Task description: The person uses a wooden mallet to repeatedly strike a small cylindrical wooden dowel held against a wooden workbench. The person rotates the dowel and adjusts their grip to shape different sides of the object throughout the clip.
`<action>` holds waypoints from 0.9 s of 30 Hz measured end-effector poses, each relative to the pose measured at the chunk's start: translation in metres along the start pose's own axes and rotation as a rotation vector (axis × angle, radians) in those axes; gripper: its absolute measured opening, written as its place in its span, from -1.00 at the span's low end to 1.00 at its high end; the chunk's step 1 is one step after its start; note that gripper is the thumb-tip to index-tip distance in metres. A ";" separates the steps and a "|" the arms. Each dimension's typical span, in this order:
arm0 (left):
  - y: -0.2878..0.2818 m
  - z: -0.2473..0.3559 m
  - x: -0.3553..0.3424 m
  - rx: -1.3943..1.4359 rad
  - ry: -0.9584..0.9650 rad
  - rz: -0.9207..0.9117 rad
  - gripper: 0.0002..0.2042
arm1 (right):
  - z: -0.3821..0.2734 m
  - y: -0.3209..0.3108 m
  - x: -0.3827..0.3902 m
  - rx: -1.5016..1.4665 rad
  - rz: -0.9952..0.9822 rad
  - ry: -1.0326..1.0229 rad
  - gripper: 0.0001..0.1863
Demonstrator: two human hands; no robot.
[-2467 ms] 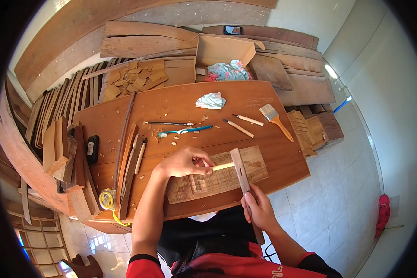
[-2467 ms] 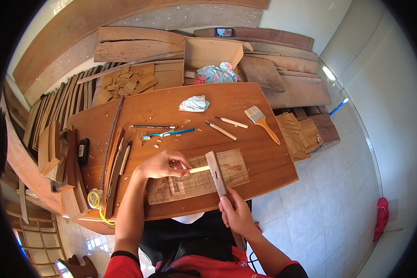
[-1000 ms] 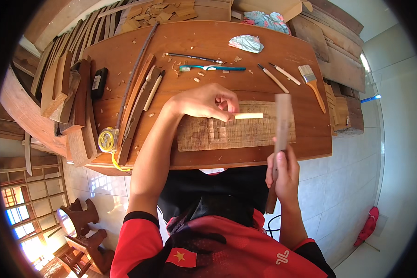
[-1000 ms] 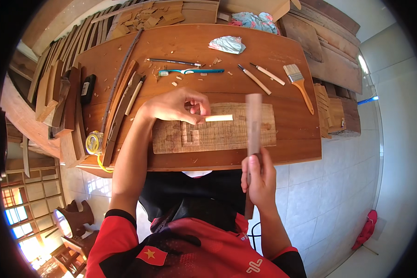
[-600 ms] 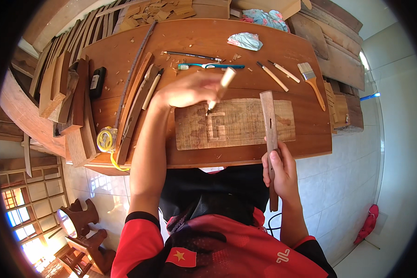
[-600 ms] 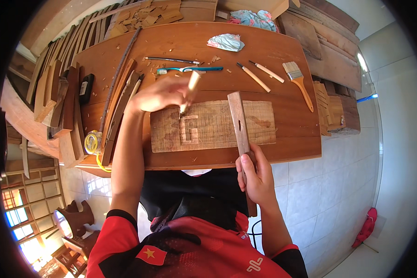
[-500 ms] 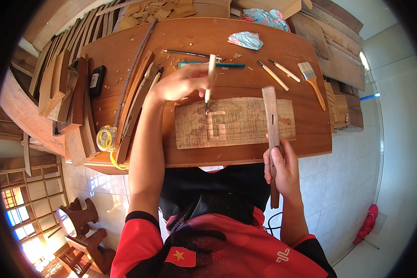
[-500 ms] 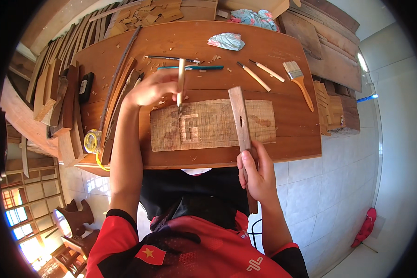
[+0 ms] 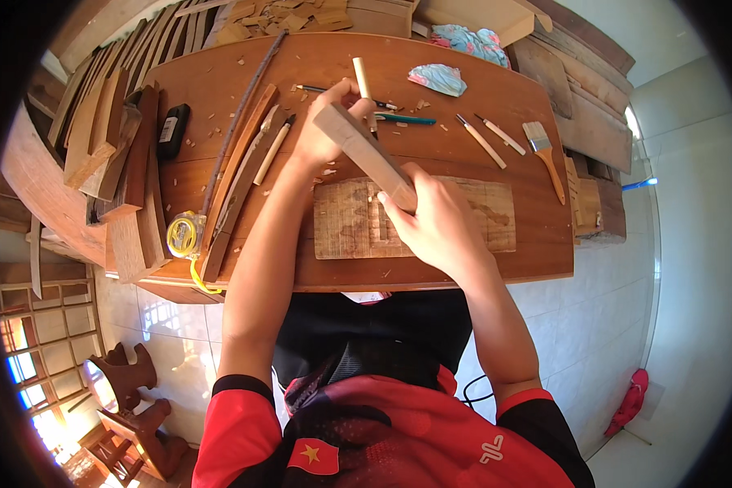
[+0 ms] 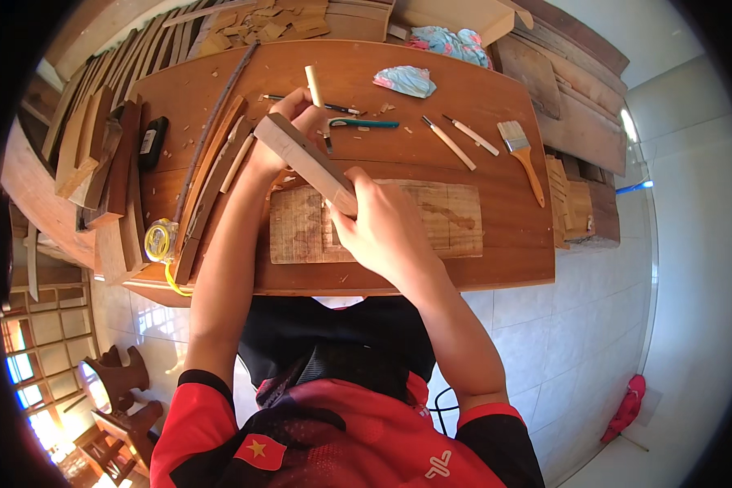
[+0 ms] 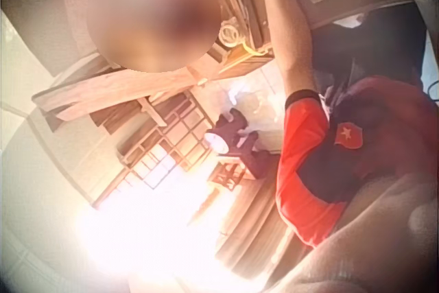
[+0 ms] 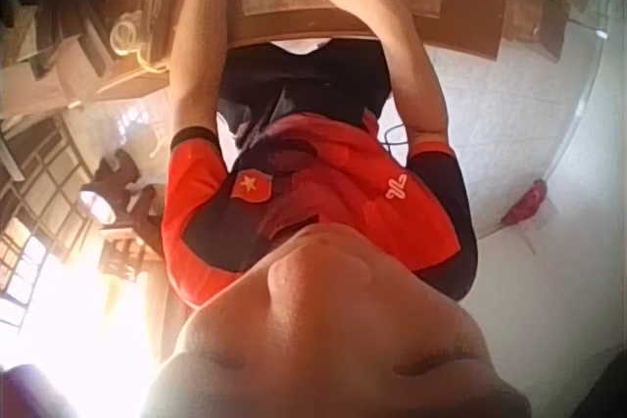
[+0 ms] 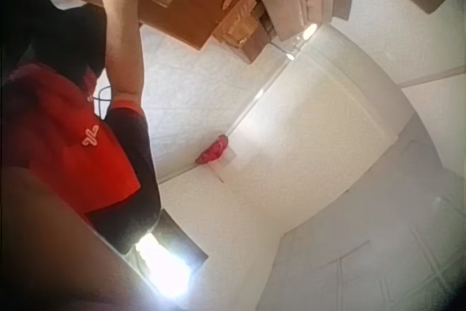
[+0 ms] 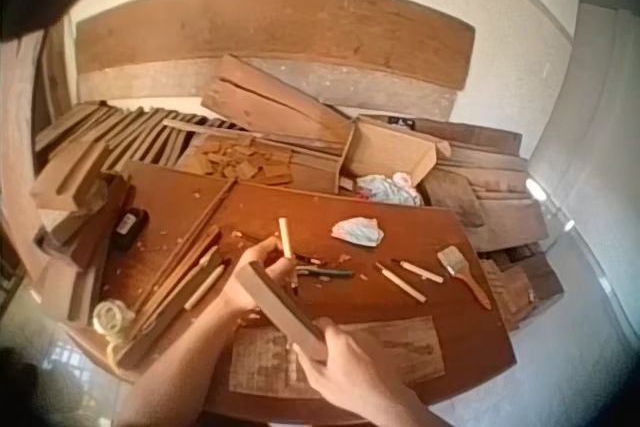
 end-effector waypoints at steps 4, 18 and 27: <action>-0.001 -0.007 -0.003 0.047 -0.045 0.109 -0.79 | -0.002 0.014 -0.015 0.036 -0.075 0.029 -0.64; -0.018 -0.016 -0.007 0.000 -0.037 0.168 -0.74 | -0.001 0.002 -0.022 -0.161 0.034 0.040 -0.69; -0.016 -0.003 0.000 0.015 -0.097 0.125 -0.71 | 0.008 -0.038 -0.018 -0.283 0.016 0.053 -0.75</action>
Point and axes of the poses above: each hand's wrist, its own x-axis away from the middle knuckle, its own y-axis out of the palm, z = x × y, the point moved 4 cm from there along -x, towards the middle knuckle, and after that the axes turned 9 degrees about -z, right-handed, at the moved point
